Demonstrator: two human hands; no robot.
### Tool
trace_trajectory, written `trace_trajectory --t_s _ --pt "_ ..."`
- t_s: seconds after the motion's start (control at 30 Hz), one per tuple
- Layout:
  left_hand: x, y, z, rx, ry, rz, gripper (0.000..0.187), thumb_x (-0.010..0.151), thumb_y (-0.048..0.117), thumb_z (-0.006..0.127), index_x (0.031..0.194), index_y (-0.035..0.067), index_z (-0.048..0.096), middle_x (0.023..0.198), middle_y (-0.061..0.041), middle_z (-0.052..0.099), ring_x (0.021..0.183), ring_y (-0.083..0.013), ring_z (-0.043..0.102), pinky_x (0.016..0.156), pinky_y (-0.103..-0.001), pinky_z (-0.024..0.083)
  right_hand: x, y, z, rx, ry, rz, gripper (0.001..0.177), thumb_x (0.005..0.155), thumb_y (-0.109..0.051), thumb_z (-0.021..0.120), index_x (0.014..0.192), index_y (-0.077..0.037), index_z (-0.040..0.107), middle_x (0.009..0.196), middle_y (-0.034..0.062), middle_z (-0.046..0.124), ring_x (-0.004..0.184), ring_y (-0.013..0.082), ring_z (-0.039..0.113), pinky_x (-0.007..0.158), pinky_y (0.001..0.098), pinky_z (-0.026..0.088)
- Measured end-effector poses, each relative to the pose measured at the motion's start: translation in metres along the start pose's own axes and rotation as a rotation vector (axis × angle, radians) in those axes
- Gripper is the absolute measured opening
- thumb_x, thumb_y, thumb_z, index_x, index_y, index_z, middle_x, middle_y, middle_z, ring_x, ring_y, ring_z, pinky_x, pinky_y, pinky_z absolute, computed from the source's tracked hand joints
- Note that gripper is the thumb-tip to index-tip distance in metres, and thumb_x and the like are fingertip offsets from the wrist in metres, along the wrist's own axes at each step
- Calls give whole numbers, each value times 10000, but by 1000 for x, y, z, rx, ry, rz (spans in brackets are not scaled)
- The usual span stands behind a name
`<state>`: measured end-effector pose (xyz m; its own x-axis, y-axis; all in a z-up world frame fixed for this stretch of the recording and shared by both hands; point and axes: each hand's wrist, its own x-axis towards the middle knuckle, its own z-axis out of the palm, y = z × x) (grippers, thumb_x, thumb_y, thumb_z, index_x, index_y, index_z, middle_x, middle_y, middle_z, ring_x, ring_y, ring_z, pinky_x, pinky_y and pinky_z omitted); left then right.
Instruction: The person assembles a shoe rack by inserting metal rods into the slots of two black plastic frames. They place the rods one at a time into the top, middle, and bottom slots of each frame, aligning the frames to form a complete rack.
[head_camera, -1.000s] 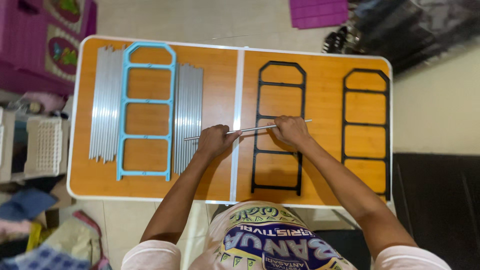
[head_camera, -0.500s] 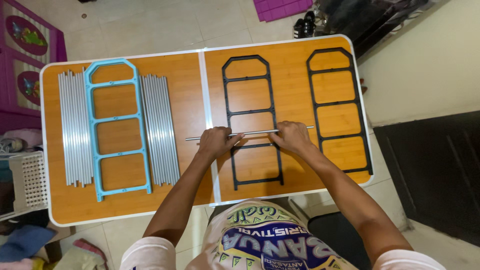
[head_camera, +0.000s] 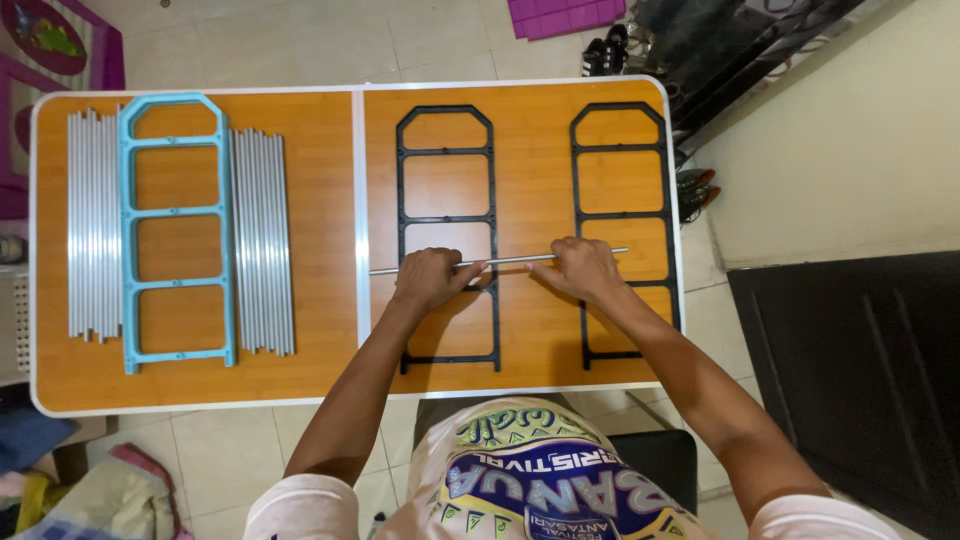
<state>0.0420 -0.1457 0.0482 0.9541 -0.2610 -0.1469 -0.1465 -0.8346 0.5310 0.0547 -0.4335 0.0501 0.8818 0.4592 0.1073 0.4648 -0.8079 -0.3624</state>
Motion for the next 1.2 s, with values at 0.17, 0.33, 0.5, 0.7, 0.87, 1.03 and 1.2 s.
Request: trace_trajectory --t_s 0.17,0.33,0.5,0.7,0.87,1.03,1.2 --pt "7 20 14 14 -42 -24 675 917 664 613 592 77 689 546 -104 657 526 -295 662 521 -422 517 -2 13 -4 0 -122 45 598 861 -585 736 641 -36 649 608 145 641 522 319 625 487 442 481" --pt "15 23 13 -11 22 53 650 912 639 635 579 83 686 540 -86 657 508 -291 645 514 -412 507 0 16 -10 27 -119 48 574 861 -570 731 686 -28 655 652 148 662 561 320 642 510 438 488" --pt "24 26 9 5 -24 51 648 892 639 653 571 77 678 526 -100 642 501 -294 631 512 -419 500 9 13 -1 60 -72 -46 513 892 -515 717 736 -30 663 725 163 687 630 351 664 543 459 503" --pt "27 21 10 25 -31 49 681 922 645 638 585 54 668 549 -119 628 522 -310 625 537 -431 511 20 8 13 109 -105 -118 416 950 -450 671 814 -57 681 769 155 714 671 356 682 547 466 505" --pt "31 5 1 -36 59 43 626 909 635 628 651 73 724 596 -124 674 561 -300 667 544 -431 531 27 12 11 110 -136 -78 410 952 -450 660 790 -74 671 723 122 715 614 332 673 505 453 485" --pt "40 -5 -7 -11 18 -69 659 941 640 596 644 68 732 615 -132 692 581 -287 683 594 -416 546 34 16 5 99 -137 -69 444 954 -467 668 758 -69 653 699 127 703 588 337 657 495 449 474" --pt "49 -26 -11 -93 -6 -184 618 962 619 548 697 96 746 647 -108 711 581 -260 703 587 -404 556 35 25 -5 50 -150 -61 480 962 -476 664 727 -58 639 661 127 683 530 327 626 498 438 471"
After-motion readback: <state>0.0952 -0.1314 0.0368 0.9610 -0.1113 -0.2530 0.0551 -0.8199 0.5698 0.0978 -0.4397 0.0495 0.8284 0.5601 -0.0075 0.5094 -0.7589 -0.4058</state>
